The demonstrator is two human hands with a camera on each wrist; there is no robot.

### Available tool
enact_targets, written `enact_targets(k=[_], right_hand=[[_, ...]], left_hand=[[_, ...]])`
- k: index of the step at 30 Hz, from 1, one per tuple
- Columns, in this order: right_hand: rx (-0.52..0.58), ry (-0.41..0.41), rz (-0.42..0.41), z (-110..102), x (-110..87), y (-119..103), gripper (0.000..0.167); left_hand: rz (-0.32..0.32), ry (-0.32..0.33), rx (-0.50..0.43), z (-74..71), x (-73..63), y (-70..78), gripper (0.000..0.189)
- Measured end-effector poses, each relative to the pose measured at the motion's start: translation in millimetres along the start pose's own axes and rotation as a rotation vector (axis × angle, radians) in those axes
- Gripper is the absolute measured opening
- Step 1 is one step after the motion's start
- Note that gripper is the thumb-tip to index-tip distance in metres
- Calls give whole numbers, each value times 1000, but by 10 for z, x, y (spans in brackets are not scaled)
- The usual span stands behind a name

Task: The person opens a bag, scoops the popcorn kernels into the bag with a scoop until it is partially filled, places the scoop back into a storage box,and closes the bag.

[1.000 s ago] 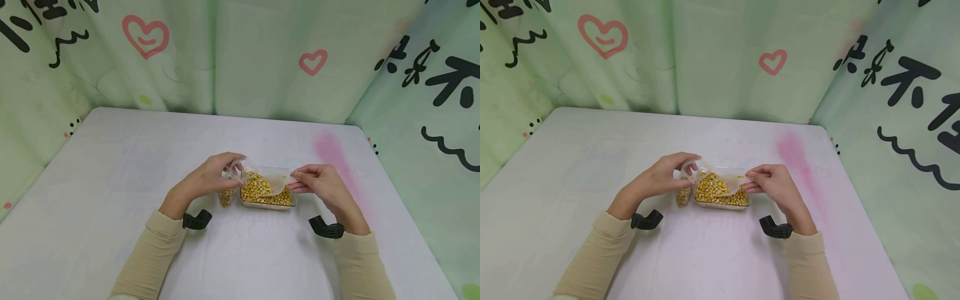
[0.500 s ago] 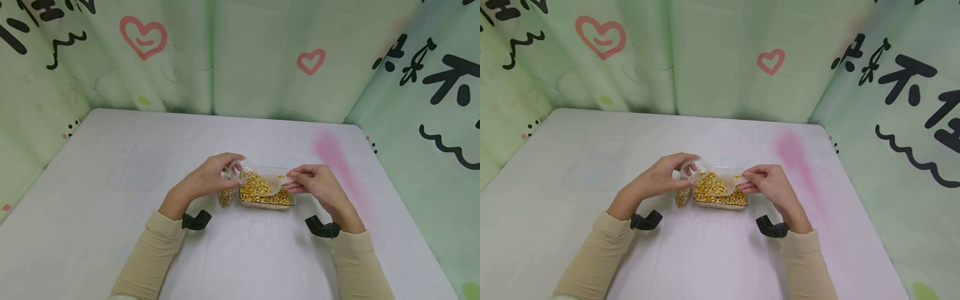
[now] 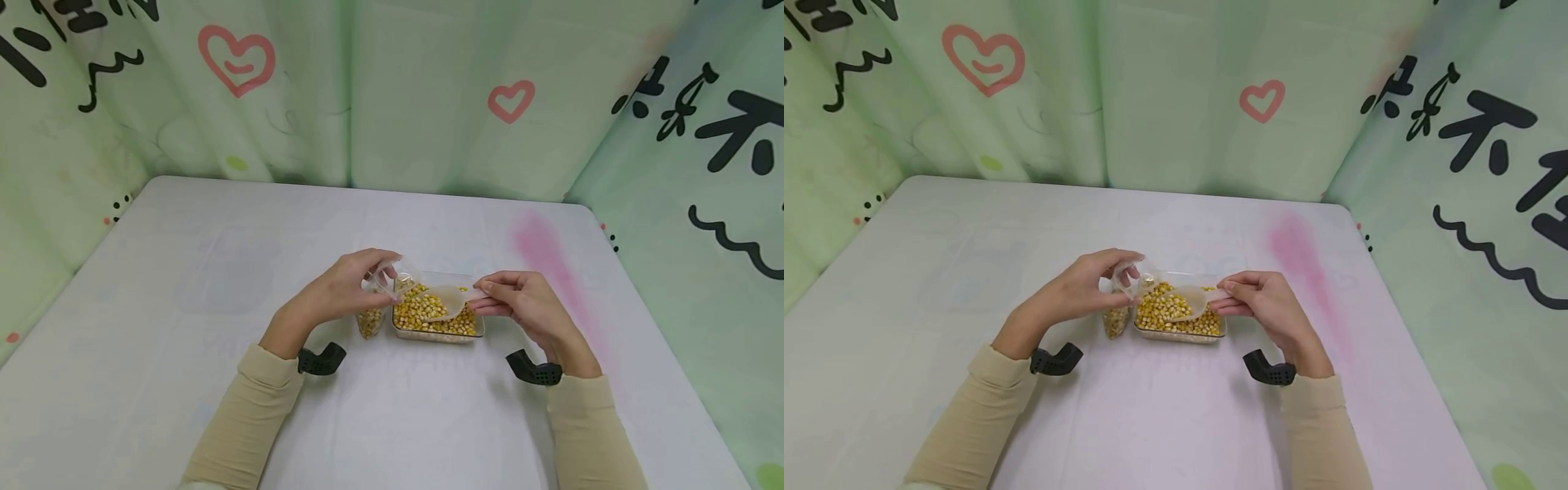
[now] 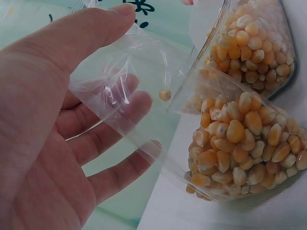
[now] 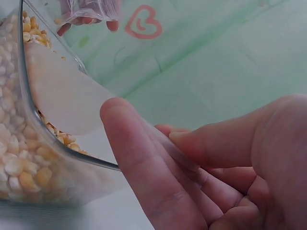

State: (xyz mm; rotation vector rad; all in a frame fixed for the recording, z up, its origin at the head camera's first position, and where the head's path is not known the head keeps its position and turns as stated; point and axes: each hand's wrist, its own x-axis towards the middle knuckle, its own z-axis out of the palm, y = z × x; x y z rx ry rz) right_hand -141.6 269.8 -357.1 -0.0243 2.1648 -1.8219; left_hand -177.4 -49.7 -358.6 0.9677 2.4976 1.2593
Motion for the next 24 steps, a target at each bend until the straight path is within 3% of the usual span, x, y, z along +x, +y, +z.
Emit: enact_targets(k=[14, 24], right_hand=[[158, -47, -26, -104, 31, 101, 39], [244, -92, -61, -178, 30, 165, 16]], left_hand=[[-10, -4, 10, -14, -7, 27, 65], [-13, 1, 8, -13, -13, 23, 65]])
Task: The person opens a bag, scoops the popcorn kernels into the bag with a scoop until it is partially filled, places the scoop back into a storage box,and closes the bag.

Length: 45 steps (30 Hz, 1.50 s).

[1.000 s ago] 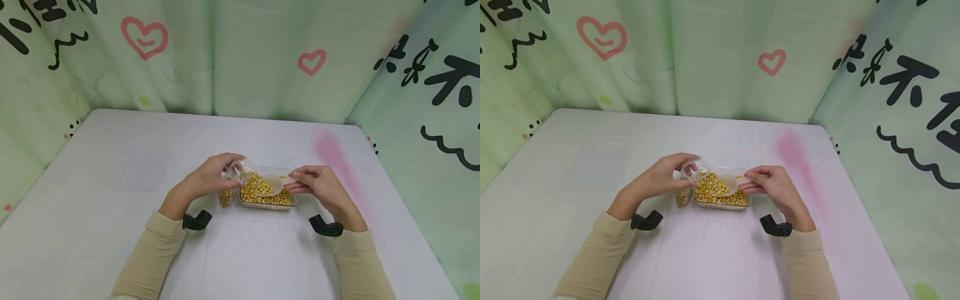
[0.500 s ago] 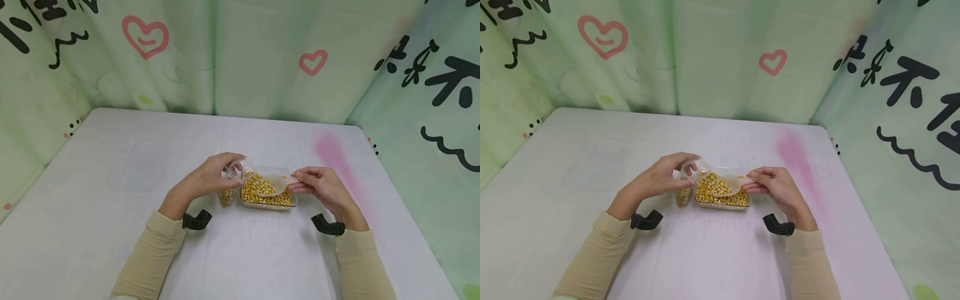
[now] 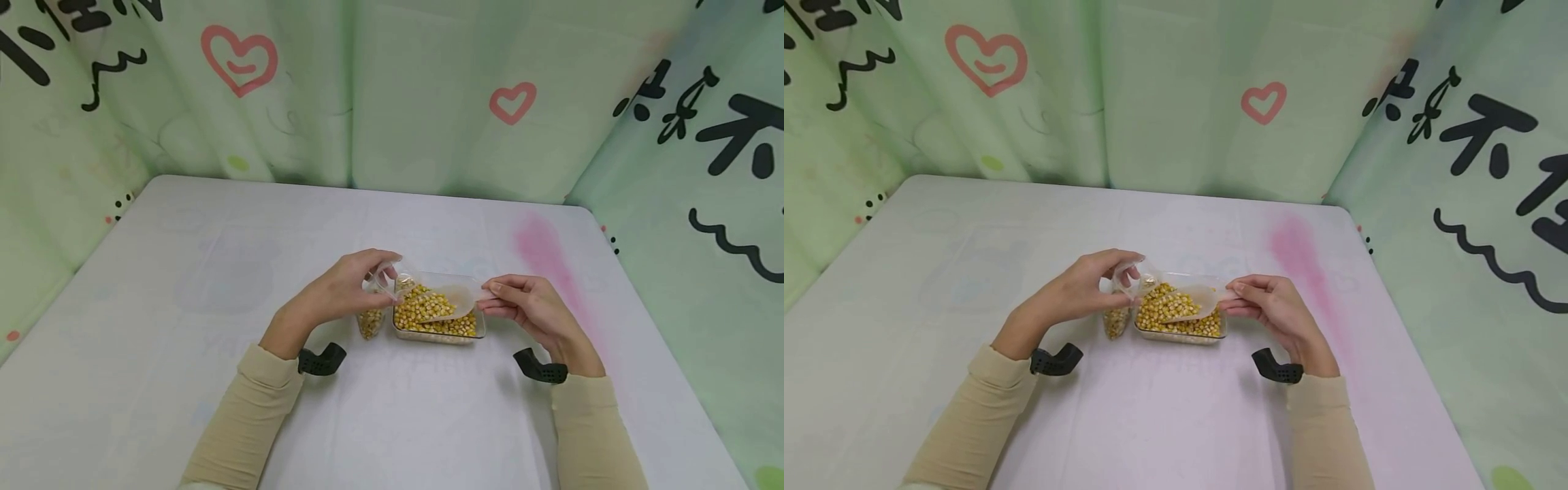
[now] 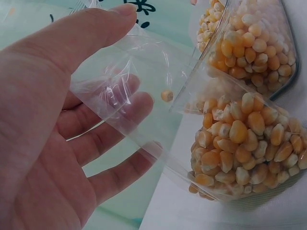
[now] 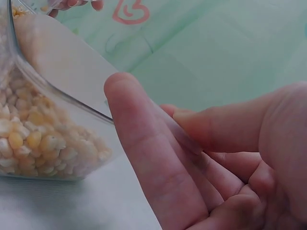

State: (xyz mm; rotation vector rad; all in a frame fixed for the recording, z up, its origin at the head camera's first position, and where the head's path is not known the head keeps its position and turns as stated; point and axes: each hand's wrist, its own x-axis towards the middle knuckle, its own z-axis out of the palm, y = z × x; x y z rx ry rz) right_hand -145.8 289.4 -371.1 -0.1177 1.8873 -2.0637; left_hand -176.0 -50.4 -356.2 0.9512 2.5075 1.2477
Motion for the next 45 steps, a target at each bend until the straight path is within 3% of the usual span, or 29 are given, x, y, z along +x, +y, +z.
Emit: enact_targets(k=[17, 30, 45], right_hand=[[83, -29, 9, -69, -6, 44, 16], [100, 19, 41, -108, -26, 9, 16], [184, 19, -15, -138, -82, -28, 20]], left_hand=[[0, 1, 12, 1, 6, -1, 63], [-7, -1, 6, -7, -7, 16, 65], [-6, -5, 1, 8, 5, 14, 64]])
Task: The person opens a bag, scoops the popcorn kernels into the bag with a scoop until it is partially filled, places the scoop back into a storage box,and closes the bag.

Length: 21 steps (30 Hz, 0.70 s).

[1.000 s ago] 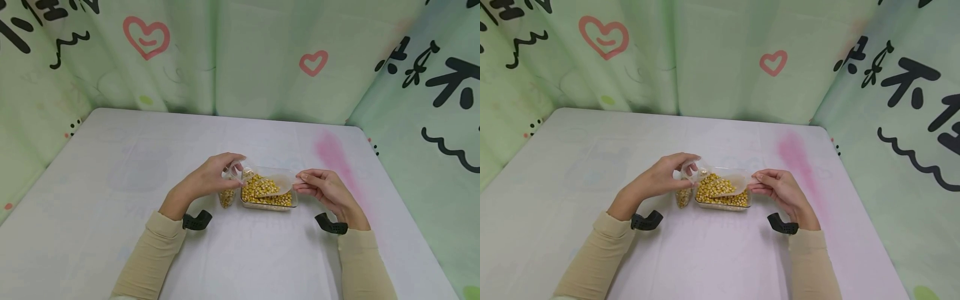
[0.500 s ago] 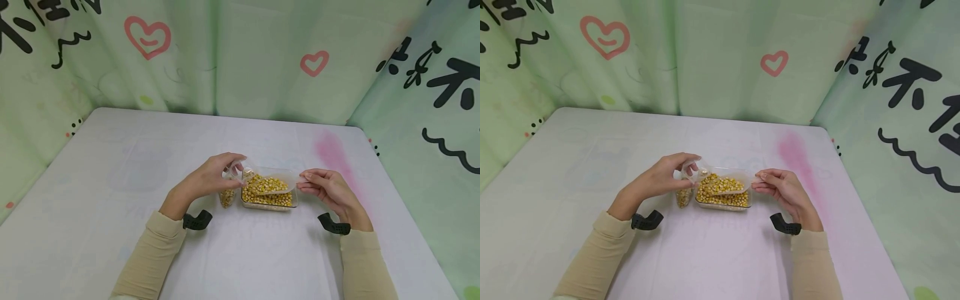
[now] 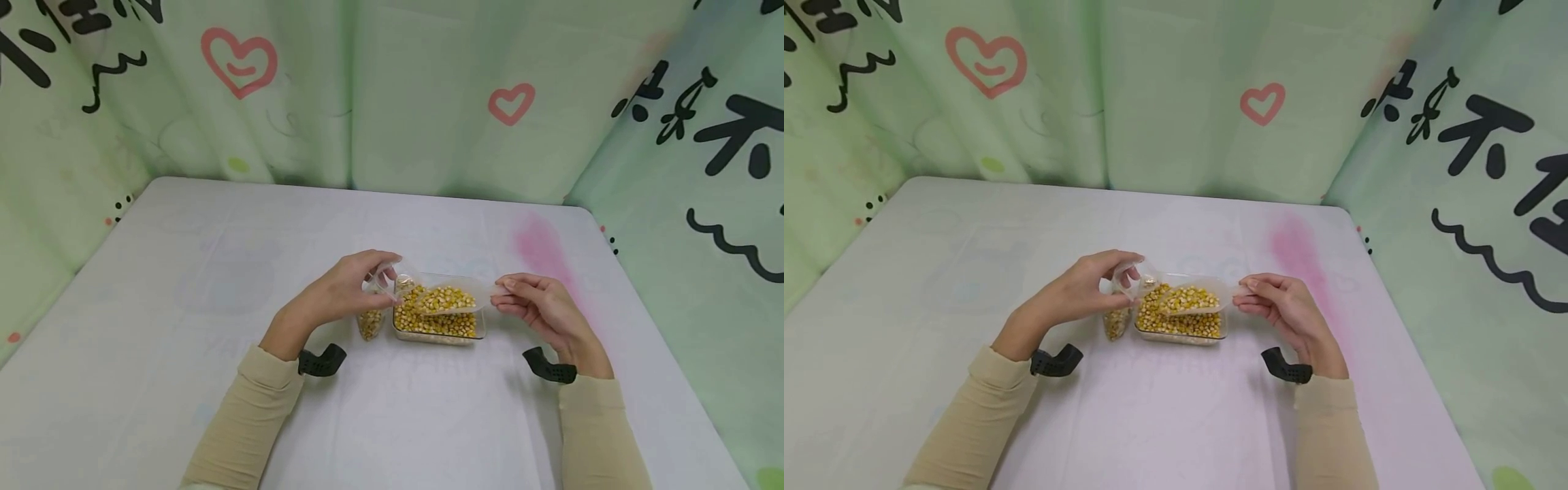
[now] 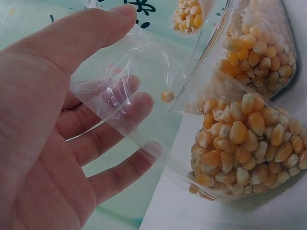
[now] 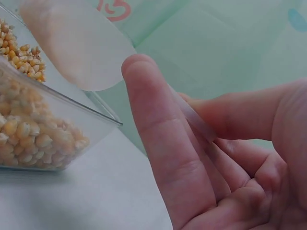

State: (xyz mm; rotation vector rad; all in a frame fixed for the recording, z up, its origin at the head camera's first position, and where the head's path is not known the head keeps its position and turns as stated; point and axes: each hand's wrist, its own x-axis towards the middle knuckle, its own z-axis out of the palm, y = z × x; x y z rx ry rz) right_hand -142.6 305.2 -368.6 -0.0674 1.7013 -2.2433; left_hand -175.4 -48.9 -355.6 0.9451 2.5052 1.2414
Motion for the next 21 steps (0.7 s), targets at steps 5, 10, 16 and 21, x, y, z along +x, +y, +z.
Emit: enact_targets(k=[5, 10, 16, 21], right_hand=[[28, -10, -29, -7, -16, -21, 23], [55, -13, -57, -5, -32, -54, 25], [87, -18, -90, 14, -58, -97, 26], [114, -34, -116, 35, -75, -125, 27]], left_hand=[[5, -2, 5, -1, 3, -7, 64], [5, -1, 2, 3, 5, -21, 64], [2, -2, -4, 3, 11, -19, 64], [7, -1, -4, 15, 12, -21, 64]])
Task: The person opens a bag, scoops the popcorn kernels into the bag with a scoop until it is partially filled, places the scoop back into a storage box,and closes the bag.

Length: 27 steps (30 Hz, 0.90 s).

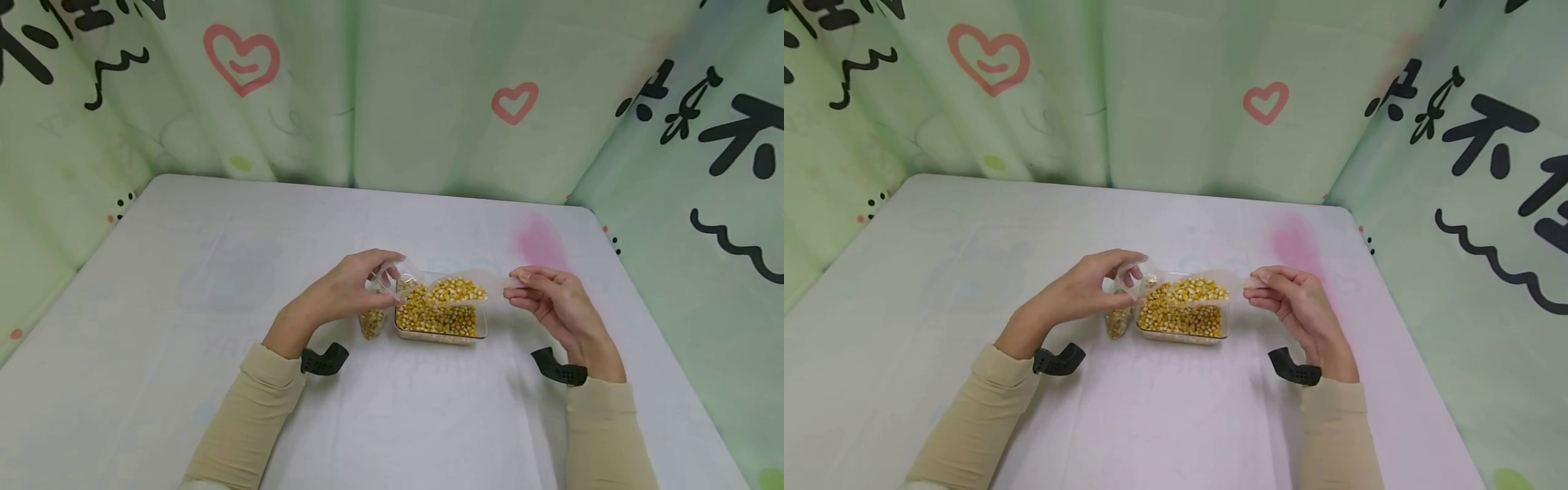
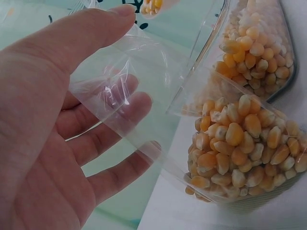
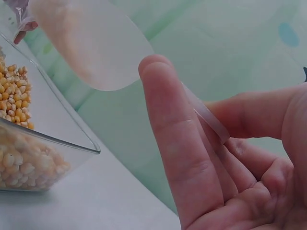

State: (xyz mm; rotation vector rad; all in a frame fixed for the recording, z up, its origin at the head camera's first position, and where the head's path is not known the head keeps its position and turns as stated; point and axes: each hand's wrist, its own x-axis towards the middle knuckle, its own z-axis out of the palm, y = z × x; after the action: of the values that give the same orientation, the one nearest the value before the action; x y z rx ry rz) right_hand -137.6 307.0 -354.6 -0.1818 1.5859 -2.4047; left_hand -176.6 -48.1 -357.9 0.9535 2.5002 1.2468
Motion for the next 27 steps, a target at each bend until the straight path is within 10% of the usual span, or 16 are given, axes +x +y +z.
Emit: enact_targets(k=[27], right_hand=[[8, 48, -56, 150, -36, -90, 26]], left_hand=[[36, -17, 32, 41, 20, 52, 66]])
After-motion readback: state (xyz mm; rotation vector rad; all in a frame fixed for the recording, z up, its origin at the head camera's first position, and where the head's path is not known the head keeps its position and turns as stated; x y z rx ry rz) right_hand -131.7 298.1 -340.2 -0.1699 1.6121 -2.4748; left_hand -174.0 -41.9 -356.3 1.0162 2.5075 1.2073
